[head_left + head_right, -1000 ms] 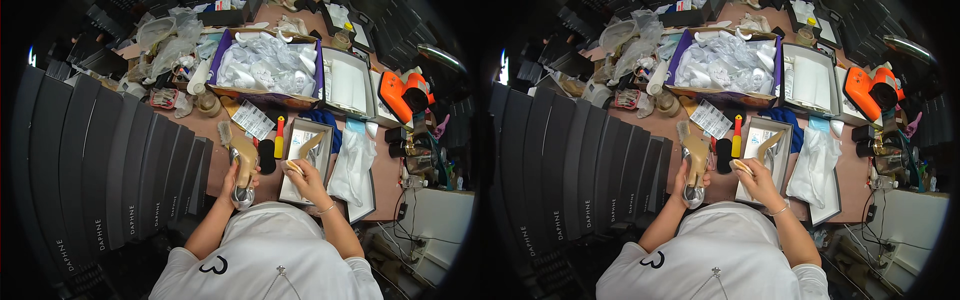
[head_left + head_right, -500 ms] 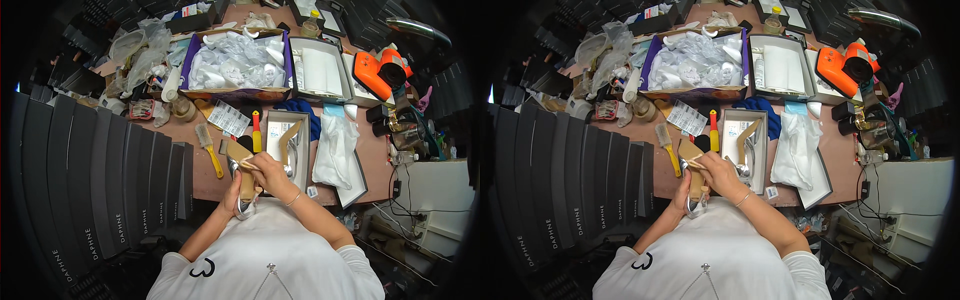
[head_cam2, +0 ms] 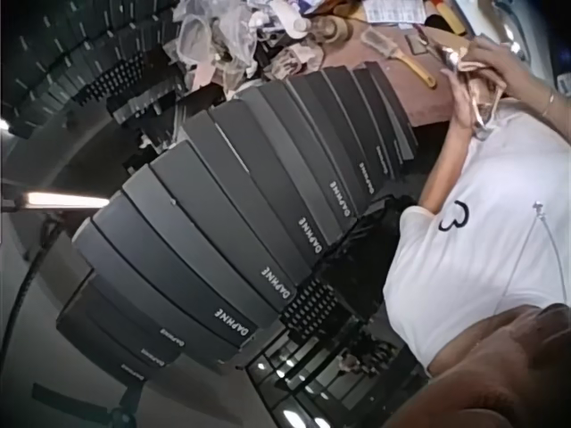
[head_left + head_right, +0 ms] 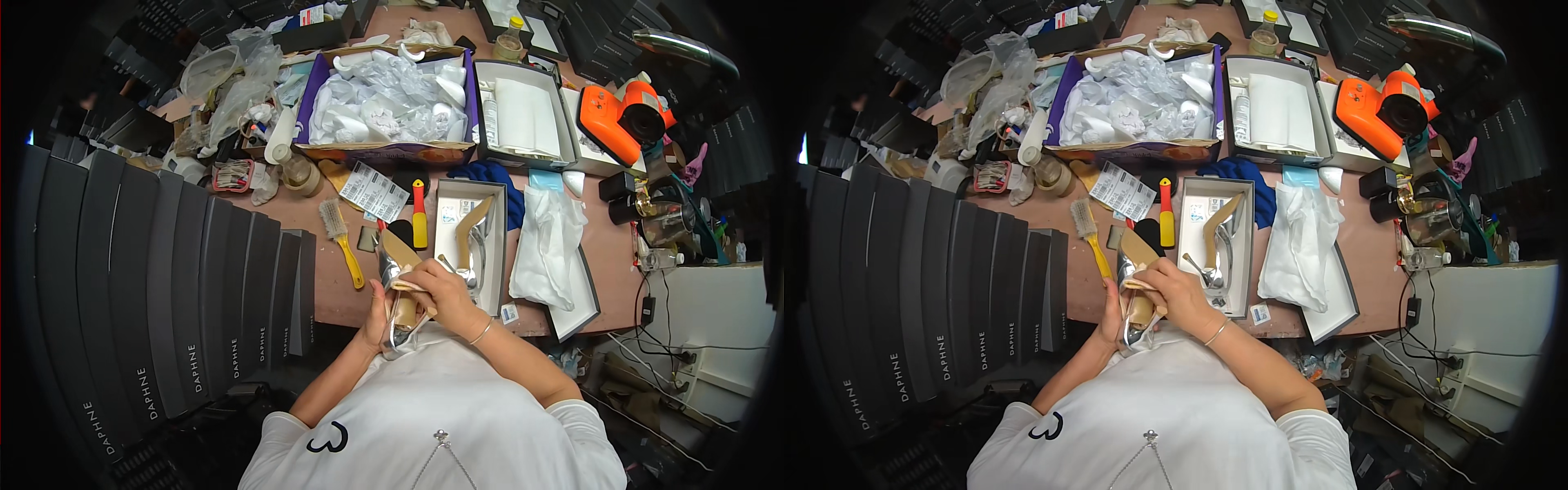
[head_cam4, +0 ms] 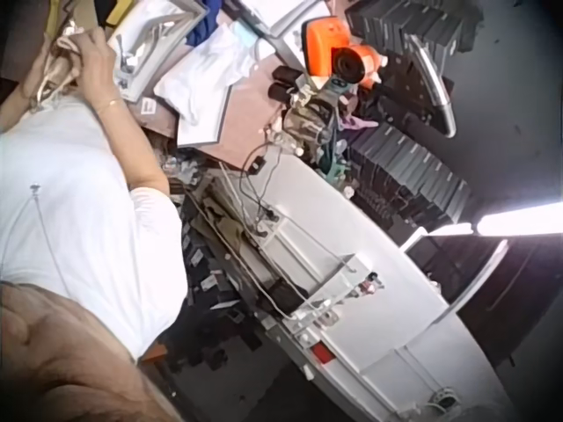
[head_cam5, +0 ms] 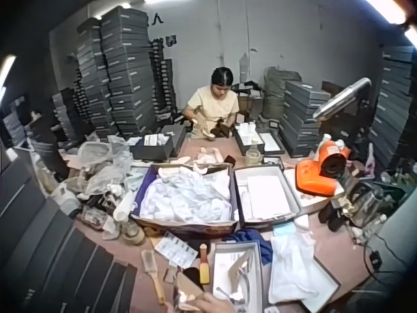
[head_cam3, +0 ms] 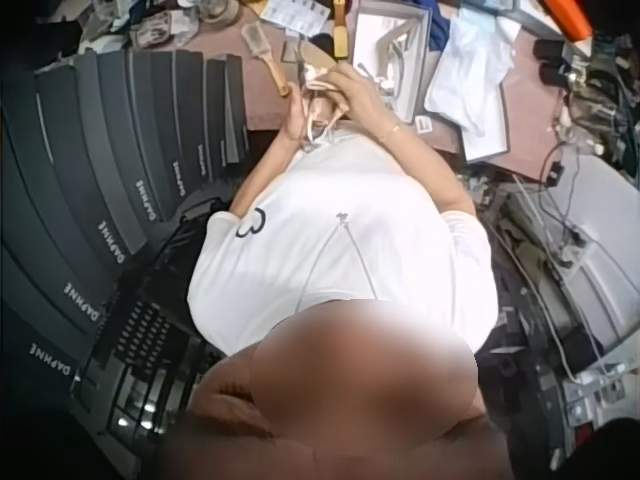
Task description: Inspecting, labeling, and packing manufactured shoes into boxes.
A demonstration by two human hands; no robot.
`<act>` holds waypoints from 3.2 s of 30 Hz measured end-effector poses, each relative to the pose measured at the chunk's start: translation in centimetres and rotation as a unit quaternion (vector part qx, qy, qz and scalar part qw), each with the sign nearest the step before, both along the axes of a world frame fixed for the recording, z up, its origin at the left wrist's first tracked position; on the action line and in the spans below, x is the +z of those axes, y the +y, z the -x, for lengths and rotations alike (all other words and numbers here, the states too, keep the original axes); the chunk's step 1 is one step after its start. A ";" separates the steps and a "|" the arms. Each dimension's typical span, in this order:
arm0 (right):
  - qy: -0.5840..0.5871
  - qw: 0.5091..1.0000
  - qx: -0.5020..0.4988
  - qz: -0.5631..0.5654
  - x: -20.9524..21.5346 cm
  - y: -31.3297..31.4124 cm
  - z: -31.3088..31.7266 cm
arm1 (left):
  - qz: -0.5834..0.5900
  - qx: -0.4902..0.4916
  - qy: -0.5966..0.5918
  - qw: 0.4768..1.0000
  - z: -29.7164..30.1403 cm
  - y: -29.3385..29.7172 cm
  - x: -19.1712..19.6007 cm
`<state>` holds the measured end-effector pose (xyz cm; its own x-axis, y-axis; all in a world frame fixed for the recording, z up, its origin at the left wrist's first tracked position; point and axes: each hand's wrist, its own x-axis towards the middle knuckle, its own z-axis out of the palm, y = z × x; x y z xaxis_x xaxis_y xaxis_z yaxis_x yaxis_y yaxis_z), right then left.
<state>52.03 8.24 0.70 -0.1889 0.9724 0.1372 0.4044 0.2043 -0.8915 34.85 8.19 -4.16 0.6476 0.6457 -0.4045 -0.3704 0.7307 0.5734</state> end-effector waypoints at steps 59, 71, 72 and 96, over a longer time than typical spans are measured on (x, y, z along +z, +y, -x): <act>-0.002 0.996 -0.020 -0.082 3.1 0.7 -4.2 | 0.055 -0.248 -0.001 0.967 0.1 2.4 2.5; 0.013 0.924 -0.380 0.050 -5.0 1.5 -14.3 | 0.083 0.005 -0.085 0.993 -2.6 7.6 3.7; 0.017 0.917 -0.395 0.059 -5.5 1.1 -14.8 | 0.081 0.019 -0.080 0.993 -2.7 7.7 4.1; 0.160 0.976 -0.057 0.134 -1.7 -3.5 -1.8 | 0.020 0.157 0.108 0.981 -4.6 3.7 2.5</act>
<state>53.86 4.77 -1.00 -0.0669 0.9935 -0.0918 0.1030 -0.0846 -0.9911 39.50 11.87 -1.69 0.3158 0.7808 -0.5390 -0.4542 0.6232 0.6367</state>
